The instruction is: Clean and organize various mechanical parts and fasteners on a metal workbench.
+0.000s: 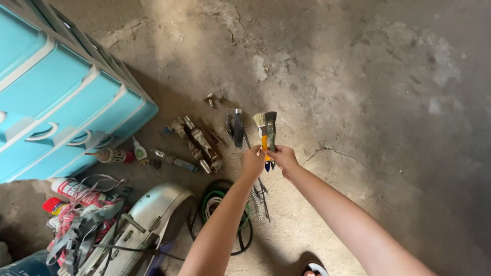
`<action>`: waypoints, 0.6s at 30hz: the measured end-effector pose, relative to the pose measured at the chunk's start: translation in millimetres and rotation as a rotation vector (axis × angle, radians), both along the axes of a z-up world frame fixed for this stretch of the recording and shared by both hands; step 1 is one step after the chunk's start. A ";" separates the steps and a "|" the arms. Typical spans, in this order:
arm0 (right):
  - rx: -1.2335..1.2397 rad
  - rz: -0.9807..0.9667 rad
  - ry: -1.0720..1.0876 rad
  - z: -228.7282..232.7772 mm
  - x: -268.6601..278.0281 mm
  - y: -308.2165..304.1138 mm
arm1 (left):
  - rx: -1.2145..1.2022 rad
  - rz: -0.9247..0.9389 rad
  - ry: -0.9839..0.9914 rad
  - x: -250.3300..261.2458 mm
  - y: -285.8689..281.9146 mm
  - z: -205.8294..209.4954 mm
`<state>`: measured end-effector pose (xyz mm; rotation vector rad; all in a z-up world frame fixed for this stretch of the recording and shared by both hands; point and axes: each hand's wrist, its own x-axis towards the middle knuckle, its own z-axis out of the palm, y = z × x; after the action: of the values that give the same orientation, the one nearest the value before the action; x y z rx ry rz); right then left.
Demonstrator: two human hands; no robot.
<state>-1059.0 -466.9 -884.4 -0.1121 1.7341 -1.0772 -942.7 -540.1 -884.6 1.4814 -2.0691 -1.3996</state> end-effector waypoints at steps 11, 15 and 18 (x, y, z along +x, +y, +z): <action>-0.007 0.024 0.300 -47.6 -17.8 -29.6 | 0.035 0.073 0.067 13.4 -12.6 -25.1; 0.161 0.175 0.709 -23.7 -22.0 -25.4 | 0.189 0.131 0.118 15.1 -12.5 1.3; 0.140 0.240 0.804 5.3 -24.9 -24.0 | 0.287 0.167 0.210 13.8 -18.9 6.7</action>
<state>-1083.9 -490.9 -879.0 -0.7276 2.4185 -0.7671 -928.9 -559.0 -877.9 1.4947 -1.6341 -1.7541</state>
